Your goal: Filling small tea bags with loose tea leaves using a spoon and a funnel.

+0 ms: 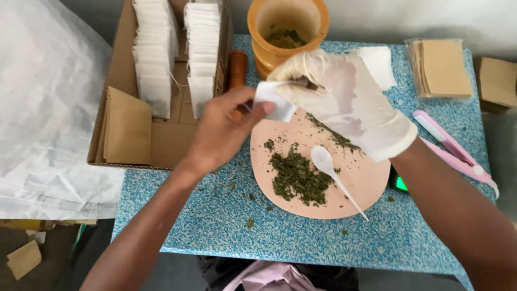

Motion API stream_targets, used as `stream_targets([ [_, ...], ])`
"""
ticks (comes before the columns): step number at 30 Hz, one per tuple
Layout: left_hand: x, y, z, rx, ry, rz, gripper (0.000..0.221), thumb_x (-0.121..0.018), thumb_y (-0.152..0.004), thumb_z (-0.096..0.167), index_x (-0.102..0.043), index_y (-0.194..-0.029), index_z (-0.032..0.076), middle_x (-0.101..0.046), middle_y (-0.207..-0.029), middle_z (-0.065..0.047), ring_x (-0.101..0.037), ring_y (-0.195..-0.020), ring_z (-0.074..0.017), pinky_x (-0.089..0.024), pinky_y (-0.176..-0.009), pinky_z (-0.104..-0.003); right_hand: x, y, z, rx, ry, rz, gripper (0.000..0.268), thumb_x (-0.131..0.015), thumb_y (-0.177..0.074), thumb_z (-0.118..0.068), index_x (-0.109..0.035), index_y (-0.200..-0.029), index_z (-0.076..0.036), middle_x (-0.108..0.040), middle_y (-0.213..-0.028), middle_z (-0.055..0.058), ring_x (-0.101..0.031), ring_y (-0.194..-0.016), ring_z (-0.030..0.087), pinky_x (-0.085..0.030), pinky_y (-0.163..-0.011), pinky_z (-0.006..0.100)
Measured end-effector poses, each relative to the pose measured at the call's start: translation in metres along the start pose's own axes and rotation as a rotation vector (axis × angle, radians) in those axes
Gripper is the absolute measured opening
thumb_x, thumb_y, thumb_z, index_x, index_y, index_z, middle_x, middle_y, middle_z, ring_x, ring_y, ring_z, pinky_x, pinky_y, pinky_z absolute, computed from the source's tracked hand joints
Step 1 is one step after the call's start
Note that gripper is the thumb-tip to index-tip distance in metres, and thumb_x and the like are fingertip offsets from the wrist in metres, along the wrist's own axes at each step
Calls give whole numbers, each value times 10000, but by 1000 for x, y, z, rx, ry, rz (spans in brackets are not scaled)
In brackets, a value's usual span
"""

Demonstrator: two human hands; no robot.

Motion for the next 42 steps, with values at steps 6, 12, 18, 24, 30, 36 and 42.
stream_targets([
  [6,62,-19,1,37,-278,56,296,-655,-1096,315,-769,-1277,111,-824,-1207,-46,-750,-1073,-165,-581,-793,-288,-8,-48,-32,200,103,18,208,-729,-1072,-235,-811,-1211,-104,-837,-1097,26,-745,-929,128,-544,-735,291],
  [12,120,-12,-6,116,-411,114,394,-786,-1154,210,-564,-845,109,-566,-779,7,-473,-754,-114,-386,-694,-298,-55,-106,-34,193,185,47,229,-631,-997,-308,-798,-1105,-196,-831,-1036,35,-748,-894,271,-540,-782,436],
  [18,146,-7,-37,435,-521,6,302,-758,-1080,338,-715,-910,93,-833,-1098,-95,-737,-653,-178,-595,-727,-406,-105,-136,-45,-166,94,-234,97,-689,-1074,-174,-782,-1048,-179,-817,-1111,37,-778,-909,201,-710,-845,322],
  [24,144,-4,-73,468,-558,-52,708,-932,-853,289,-537,-1386,42,-762,-1071,-213,-734,-1130,-429,-550,-996,-536,-153,-137,-8,-73,258,-213,249,-743,-1030,-234,-808,-1243,-124,-784,-1235,192,-767,-1148,420,-599,-1059,566],
  [30,120,-9,-84,369,-739,-163,991,-961,-830,259,-344,-1583,75,-641,-1373,-275,-600,-1330,-487,-432,-1127,-582,-185,-152,34,-218,380,-188,442,-764,-932,-290,-776,-1305,-53,-776,-1296,197,-740,-1251,410,-622,-1040,511],
  [36,109,-13,-119,265,-919,-129,880,-931,-845,263,-350,-1488,107,-635,-1329,-246,-573,-1304,-446,-413,-1095,-555,-161,-138,2,-356,298,-183,639,-733,-909,-423,-712,-1412,-30,-738,-1394,212,-693,-1343,404,-593,-1101,500],
  [42,106,-24,-130,194,-1069,-115,971,-919,-870,362,-291,-1564,100,-617,-1360,-245,-566,-1285,-429,-412,-1072,-530,-170,-155,10,-330,305,-99,602,-796,-856,-431,-736,-1348,-89,-763,-1317,156,-733,-1273,356,-610,-1045,481],
])
Point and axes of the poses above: each hand's wrist, its own y-axis away from the middle knuckle, its own x-axis out of the back of the hand, z = x × y, the point moved 6 cm from there along -y, towards the middle knuckle
